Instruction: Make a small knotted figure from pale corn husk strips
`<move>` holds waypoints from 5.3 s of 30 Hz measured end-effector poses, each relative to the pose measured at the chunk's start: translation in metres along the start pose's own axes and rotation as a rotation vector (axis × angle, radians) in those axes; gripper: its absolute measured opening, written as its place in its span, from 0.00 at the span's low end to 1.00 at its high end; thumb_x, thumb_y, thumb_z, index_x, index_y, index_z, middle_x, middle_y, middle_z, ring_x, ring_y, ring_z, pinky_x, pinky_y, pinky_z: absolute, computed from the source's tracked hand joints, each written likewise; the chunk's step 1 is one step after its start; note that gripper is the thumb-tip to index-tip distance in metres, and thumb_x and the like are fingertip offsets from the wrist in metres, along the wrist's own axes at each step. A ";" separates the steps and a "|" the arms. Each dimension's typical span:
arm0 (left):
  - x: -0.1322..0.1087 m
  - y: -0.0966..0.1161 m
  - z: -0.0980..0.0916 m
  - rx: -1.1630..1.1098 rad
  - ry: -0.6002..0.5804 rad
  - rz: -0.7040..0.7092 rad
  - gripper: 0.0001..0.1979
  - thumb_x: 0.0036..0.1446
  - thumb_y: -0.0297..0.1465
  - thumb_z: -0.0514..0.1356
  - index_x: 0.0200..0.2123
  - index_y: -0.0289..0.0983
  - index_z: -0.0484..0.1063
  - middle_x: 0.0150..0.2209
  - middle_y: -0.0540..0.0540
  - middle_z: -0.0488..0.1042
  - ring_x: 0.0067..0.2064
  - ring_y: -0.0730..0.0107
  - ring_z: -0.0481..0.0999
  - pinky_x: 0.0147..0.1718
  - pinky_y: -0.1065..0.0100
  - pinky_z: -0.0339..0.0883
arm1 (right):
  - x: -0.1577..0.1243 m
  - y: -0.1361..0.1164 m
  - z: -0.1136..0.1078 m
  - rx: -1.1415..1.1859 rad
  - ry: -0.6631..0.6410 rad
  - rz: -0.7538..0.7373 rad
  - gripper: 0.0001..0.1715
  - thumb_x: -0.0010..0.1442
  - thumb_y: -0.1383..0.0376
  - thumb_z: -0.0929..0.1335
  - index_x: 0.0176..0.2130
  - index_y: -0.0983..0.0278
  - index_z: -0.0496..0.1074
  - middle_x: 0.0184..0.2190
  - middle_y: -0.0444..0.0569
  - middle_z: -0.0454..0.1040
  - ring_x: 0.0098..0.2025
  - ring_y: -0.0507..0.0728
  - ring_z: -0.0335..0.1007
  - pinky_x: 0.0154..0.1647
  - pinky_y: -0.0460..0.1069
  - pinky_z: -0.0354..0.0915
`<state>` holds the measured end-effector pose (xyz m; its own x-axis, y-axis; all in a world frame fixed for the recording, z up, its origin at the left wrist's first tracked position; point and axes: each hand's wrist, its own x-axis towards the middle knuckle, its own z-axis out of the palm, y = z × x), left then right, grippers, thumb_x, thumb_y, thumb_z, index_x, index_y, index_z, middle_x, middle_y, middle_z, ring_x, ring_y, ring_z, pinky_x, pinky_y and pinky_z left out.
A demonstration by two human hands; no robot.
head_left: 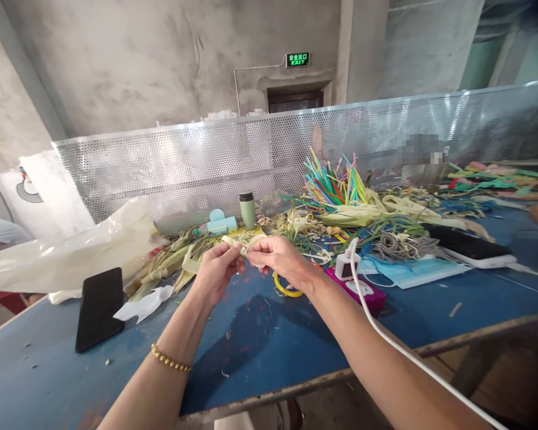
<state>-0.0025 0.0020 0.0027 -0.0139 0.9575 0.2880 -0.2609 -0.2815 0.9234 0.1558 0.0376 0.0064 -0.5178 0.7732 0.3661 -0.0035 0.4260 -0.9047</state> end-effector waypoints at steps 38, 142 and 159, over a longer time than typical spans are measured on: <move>0.003 0.000 -0.005 -0.100 -0.021 0.008 0.15 0.47 0.33 0.68 0.23 0.34 0.64 0.19 0.54 0.62 0.19 0.82 0.58 0.21 0.73 0.52 | -0.002 -0.007 0.000 -0.024 -0.064 -0.063 0.19 0.58 0.53 0.68 0.28 0.67 0.70 0.20 0.41 0.64 0.22 0.47 0.56 0.22 0.44 0.54; 0.003 0.000 -0.010 0.406 -0.085 0.042 0.12 0.45 0.39 0.68 0.26 0.34 0.80 0.21 0.47 0.74 0.21 0.76 0.60 0.23 0.71 0.52 | 0.006 0.004 -0.011 -0.768 0.131 -0.391 0.08 0.58 0.75 0.65 0.30 0.65 0.70 0.29 0.45 0.69 0.30 0.51 0.62 0.33 0.46 0.55; 0.009 -0.010 -0.006 0.227 0.111 0.090 0.10 0.40 0.32 0.70 0.25 0.33 0.74 0.21 0.52 0.70 0.23 0.79 0.63 0.24 0.73 0.54 | 0.006 0.004 0.001 -0.782 0.315 -0.504 0.02 0.59 0.69 0.68 0.33 0.64 0.72 0.33 0.49 0.72 0.35 0.54 0.66 0.39 0.50 0.62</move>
<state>-0.0054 0.0135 -0.0060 -0.1362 0.9253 0.3538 -0.0310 -0.3609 0.9321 0.1521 0.0437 0.0045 -0.3585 0.4574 0.8138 0.4648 0.8435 -0.2693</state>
